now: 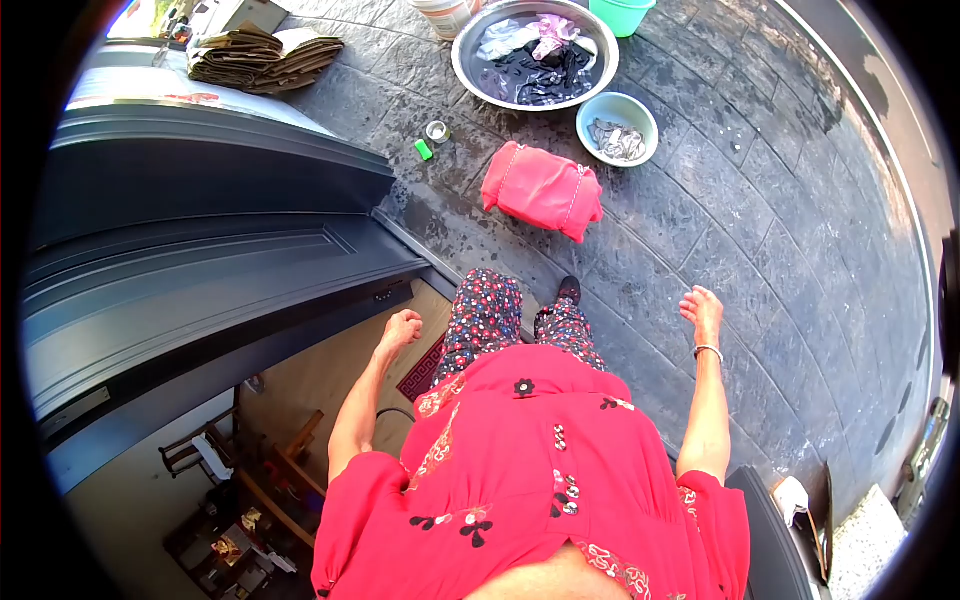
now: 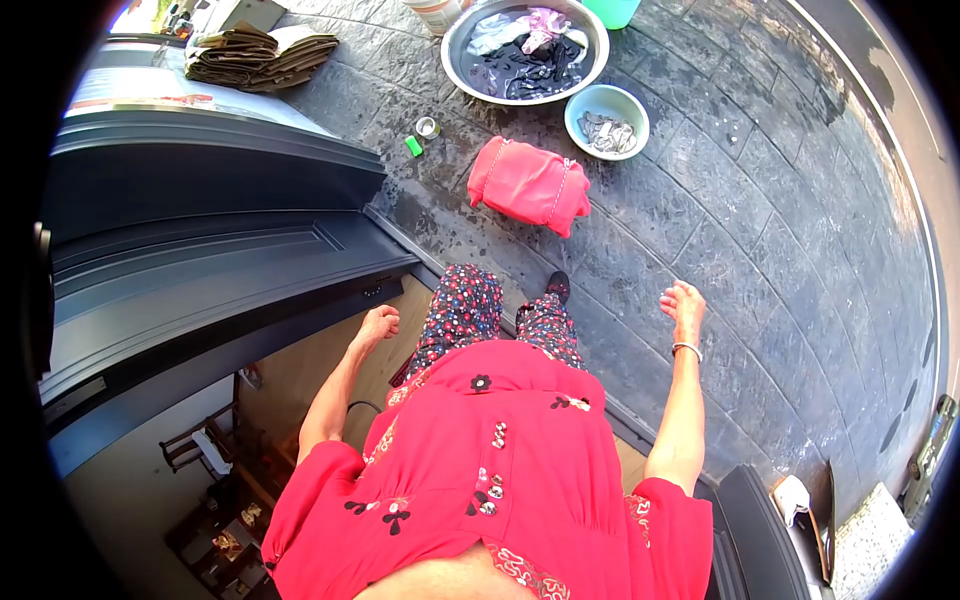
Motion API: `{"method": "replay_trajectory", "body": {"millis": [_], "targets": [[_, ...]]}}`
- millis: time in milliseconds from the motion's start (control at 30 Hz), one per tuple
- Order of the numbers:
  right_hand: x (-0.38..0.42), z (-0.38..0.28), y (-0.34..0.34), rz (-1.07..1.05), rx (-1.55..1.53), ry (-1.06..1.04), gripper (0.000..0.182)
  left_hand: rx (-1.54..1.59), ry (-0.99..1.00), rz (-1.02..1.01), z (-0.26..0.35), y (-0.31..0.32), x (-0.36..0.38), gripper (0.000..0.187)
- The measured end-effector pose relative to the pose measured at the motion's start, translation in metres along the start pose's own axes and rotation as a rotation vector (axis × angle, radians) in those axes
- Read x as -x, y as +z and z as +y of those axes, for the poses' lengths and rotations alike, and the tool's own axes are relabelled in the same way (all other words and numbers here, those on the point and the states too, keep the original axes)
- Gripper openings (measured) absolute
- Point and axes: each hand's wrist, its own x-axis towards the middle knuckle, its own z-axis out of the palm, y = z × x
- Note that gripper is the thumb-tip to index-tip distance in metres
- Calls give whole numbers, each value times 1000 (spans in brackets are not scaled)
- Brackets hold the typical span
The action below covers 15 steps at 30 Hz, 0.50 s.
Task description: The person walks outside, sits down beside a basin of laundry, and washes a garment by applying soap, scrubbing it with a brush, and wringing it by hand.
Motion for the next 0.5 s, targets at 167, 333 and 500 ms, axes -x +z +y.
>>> {"method": "replay_trajectory", "body": {"millis": [167,333,500], "targets": [[0,35,19,-35,-3,82,33,-58,-18,12,29,-6,-23,21],[11,87,6,90,3,226,30,-91,31,-11,59,-25,-79,21],[21,105,3,329,-51,392,26,-112,35,-53,103,-54,-149,20]]}}
